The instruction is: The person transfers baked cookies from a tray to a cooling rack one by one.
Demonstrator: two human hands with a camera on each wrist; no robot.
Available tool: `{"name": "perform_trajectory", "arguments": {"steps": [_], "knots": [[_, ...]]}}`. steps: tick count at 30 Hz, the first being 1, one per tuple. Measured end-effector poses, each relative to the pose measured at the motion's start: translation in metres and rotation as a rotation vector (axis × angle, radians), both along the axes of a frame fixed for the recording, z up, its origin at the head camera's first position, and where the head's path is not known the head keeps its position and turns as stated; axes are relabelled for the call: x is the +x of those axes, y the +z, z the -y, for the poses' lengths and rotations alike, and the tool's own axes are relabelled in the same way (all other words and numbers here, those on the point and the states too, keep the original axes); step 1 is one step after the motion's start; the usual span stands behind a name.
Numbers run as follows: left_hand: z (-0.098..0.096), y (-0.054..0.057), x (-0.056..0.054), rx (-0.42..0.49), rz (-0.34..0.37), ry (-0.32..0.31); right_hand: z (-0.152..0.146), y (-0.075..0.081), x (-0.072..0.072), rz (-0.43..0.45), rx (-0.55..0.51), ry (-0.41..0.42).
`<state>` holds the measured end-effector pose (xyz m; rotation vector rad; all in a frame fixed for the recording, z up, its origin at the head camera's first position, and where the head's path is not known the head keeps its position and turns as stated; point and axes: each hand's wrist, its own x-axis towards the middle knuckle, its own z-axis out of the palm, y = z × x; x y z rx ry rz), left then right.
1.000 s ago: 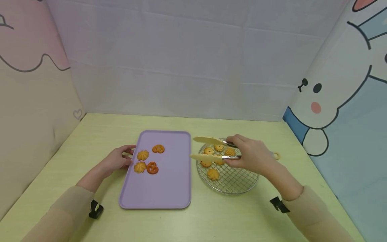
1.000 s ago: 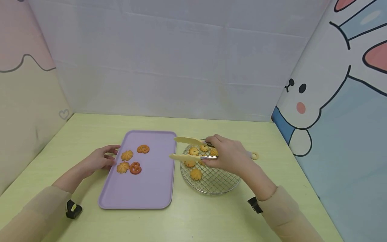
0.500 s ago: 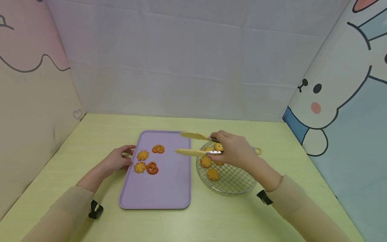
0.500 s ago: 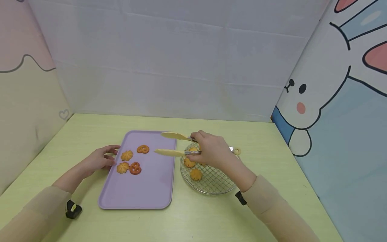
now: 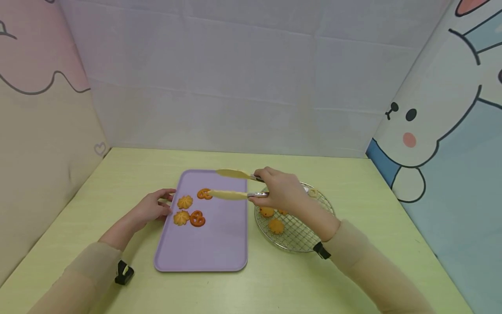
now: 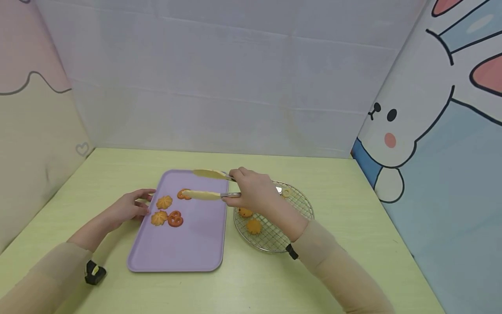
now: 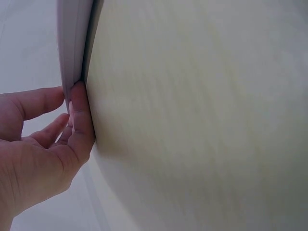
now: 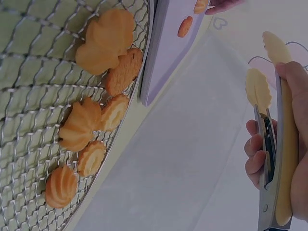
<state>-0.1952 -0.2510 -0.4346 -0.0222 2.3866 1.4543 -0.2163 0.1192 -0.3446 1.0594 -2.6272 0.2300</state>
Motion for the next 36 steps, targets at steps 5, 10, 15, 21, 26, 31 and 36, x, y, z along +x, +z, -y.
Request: {"name": "perform_trajectory", "arguments": {"steps": [5, 10, 15, 21, 26, 31, 36], "knots": [[0.003, 0.001, -0.008, 0.003, 0.002, -0.011, 0.016, -0.007, -0.010, 0.006, 0.015, -0.015], [0.003, 0.001, -0.010, -0.005, -0.007, -0.016, 0.028, -0.013, -0.017, 0.029, 0.024, -0.022], [0.002, 0.003, -0.010, -0.011, -0.013, -0.022, 0.036, -0.018, -0.024, 0.094, 0.047, -0.054], [0.003, 0.001, -0.012, -0.017, -0.013, -0.019, 0.047, -0.028, -0.034, 0.163, 0.100, -0.091], [0.003, -0.001, -0.011, -0.016, -0.020, -0.020, 0.055, -0.039, -0.040, 0.227, 0.136, -0.122], [0.003, -0.002, -0.012, -0.027, -0.021, -0.023, 0.062, -0.046, -0.042, 0.260, 0.166, -0.133], [0.003, -0.002, -0.012, -0.025, -0.025, -0.027, 0.065, -0.052, -0.046, 0.275, 0.197, -0.145]]}}
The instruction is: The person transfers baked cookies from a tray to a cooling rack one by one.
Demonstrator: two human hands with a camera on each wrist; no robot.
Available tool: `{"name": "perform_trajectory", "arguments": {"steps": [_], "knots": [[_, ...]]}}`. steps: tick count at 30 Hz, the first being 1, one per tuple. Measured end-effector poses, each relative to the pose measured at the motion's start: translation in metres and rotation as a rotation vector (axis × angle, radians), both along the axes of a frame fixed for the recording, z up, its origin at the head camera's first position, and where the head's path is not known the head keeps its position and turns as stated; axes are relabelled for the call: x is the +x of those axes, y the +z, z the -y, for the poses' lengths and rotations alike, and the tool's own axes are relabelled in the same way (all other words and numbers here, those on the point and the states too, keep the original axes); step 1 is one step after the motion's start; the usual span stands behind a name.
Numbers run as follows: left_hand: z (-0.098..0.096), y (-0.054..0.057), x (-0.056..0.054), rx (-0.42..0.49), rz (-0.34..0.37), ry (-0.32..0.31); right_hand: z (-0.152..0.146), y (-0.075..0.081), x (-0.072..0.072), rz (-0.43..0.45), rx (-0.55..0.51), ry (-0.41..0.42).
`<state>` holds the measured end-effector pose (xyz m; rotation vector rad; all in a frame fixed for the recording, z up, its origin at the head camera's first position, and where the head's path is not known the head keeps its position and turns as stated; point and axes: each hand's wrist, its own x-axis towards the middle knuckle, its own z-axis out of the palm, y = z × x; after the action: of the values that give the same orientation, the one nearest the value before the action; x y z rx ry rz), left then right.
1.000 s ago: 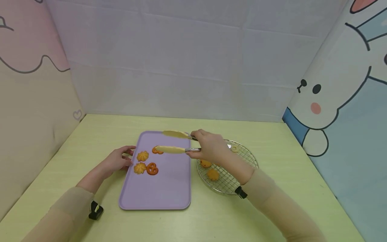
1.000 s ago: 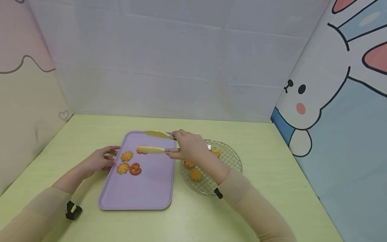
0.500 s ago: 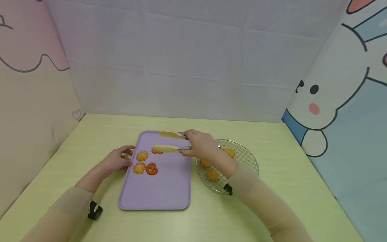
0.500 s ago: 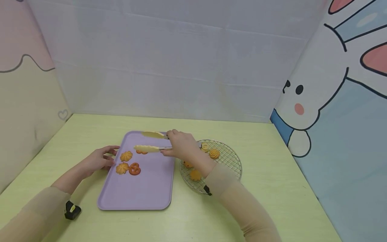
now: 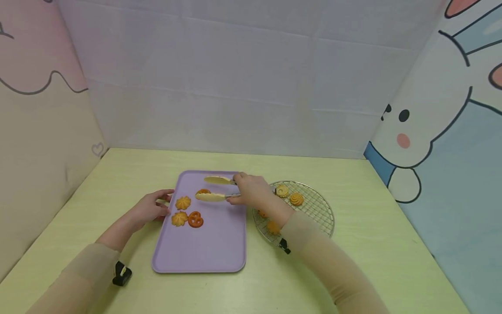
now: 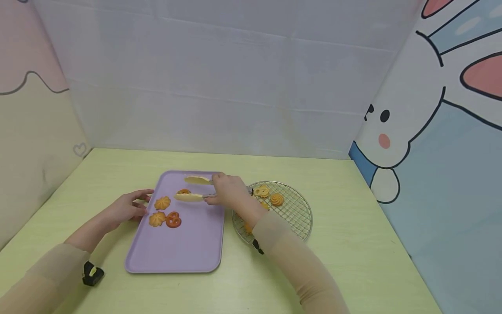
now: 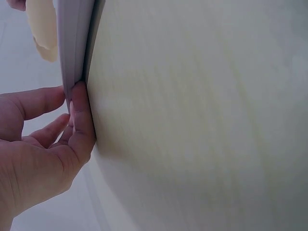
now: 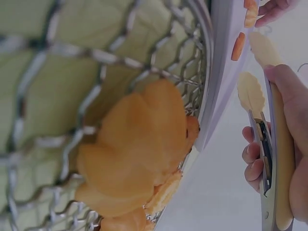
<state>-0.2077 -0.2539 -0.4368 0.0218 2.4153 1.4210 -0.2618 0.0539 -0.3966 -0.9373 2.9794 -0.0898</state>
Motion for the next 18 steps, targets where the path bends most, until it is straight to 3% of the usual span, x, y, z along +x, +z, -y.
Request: {"name": "perform_trajectory", "arguments": {"steps": [7, 18], "knots": [[0.0000, 0.0024, 0.0015, 0.014, 0.007, -0.014, 0.0043, -0.0046, -0.0040, 0.054, 0.058, -0.012], [0.0002, 0.0042, 0.0008, 0.020, 0.022, -0.007, 0.0064, -0.0040, -0.0033, 0.043, 0.073, 0.016]]}}
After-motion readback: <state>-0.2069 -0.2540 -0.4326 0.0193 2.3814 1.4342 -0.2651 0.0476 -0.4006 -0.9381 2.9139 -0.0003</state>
